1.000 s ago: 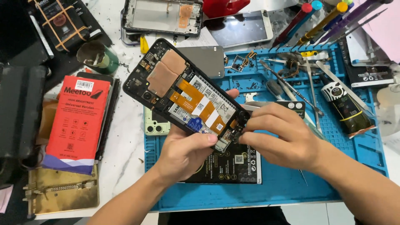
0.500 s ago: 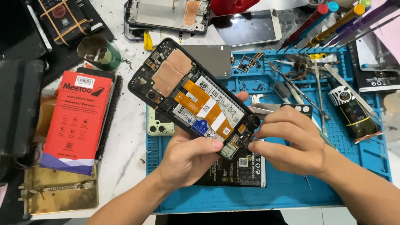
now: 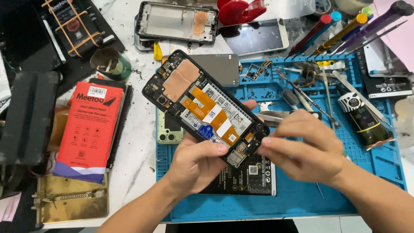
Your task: Disassembling a smartphone by prying open the casing and disconnecting internal ribbon cables and components.
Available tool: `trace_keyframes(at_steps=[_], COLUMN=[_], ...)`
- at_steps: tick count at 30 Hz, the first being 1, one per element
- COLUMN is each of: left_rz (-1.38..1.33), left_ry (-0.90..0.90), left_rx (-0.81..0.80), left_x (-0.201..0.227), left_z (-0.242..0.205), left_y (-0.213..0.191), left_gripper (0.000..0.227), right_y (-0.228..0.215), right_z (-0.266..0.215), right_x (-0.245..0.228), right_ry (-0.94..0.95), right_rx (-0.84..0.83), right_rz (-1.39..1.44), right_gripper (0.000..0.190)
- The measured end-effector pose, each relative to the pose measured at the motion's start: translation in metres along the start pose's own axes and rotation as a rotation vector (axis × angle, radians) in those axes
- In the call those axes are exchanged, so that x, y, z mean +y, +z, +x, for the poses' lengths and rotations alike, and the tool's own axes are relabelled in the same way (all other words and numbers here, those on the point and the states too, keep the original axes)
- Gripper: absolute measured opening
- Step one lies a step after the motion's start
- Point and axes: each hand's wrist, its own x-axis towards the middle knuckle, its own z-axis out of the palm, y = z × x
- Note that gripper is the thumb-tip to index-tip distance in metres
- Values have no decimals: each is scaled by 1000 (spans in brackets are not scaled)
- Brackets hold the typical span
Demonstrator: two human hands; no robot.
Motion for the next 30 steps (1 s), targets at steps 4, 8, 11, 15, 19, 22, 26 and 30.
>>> trace_keyframes(at_steps=[4, 8, 11, 15, 19, 22, 26, 30], left_rz=[-4, 73, 155, 407, 562, 646, 744, 987], left_ry=[-15, -92, -193, -311, -329, -332, -290, -222], left_rx=[24, 84, 41, -63, -161, -195, -243, -272], left_x=[-1, -3, -1, -8, -6, -7, -9, -11], left_z=[0, 1, 3, 3, 1, -1, -4, -6], left_y=[-3, -10, -5, -3, 3, 2, 0, -4], left_gripper=[67, 62, 62, 62, 59, 51, 47, 47], right_y=[-6, -7, -8, -17, -22, -21, -18, -18], right_z=[2, 8, 8, 11, 13, 11, 11, 10], right_x=[0, -4, -4, -5, -6, -4, -4, -6], right_ry=[172, 389, 426, 418, 440, 464, 385, 388], right_rx=[17, 1, 48, 40, -12, -50, -55, -80], right_rz=[17, 105, 140, 141, 59, 86, 106, 83], right_gripper=[18, 13, 13, 13, 10, 12, 13, 16])
